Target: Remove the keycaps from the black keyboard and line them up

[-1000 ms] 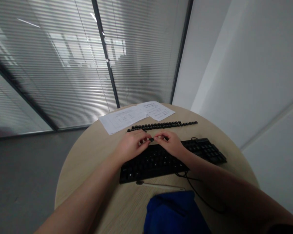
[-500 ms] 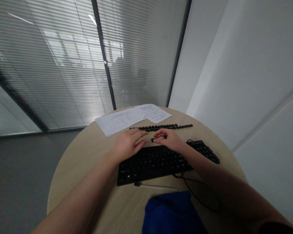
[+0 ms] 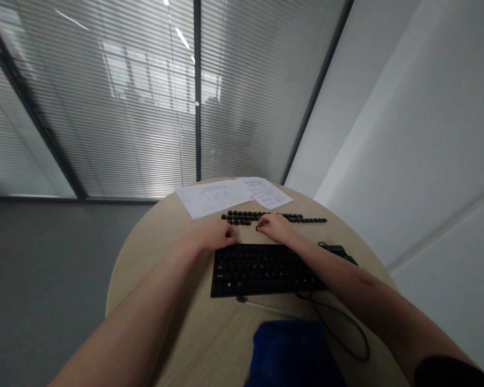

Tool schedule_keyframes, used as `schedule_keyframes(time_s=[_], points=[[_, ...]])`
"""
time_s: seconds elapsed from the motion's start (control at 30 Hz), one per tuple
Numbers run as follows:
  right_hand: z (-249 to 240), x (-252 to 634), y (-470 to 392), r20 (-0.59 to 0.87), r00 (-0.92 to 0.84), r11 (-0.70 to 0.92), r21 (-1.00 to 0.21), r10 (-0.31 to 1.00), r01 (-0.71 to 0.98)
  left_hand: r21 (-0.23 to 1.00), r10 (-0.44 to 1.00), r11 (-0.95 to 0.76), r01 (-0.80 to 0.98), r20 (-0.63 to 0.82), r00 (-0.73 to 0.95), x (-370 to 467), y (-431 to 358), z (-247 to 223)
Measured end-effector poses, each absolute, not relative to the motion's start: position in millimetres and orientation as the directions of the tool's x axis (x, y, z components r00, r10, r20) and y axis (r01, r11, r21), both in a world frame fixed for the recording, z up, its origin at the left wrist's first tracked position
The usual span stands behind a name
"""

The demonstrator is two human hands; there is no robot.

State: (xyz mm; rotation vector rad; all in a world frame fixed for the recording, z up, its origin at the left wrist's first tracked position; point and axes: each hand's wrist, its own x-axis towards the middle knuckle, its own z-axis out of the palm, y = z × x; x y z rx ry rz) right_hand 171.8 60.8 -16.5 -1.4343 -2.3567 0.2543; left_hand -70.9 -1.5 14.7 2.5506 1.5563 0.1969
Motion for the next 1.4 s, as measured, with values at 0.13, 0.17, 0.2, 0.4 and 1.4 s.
schedule_keyframes(time_s=[0.13,0.17,0.2,0.4,1.4], points=[[-23.9,170.9,63.5,0.227,-0.404,0.46,-0.318,0.886,0.829,0.235,0.9,-0.414,0.879,-0.039,0.434,-75.4,0.1,12.4],[-25.5,171.7,64.1,0.232,-0.399,0.457,-0.312,0.887,0.833,0.241,0.9,-0.409,0.88,-0.054,0.433,-76.5,1.0,11.8],[-26.7,172.2,64.9,0.239,-0.396,0.455,-0.305,0.887,0.836,0.244,0.899,-0.408,0.88,-0.063,0.434,-77.4,2.0,11.3],[-27.2,166.2,71.9,0.243,-0.375,0.436,-0.289,0.894,0.852,0.245,0.899,-0.412,0.877,-0.049,0.436,-79.1,4.2,10.2],[-6.6,184.3,73.1,0.441,-0.236,0.475,-0.579,0.866,0.663,0.246,0.897,-0.409,0.879,-0.068,0.436,-77.1,6.1,12.3]])
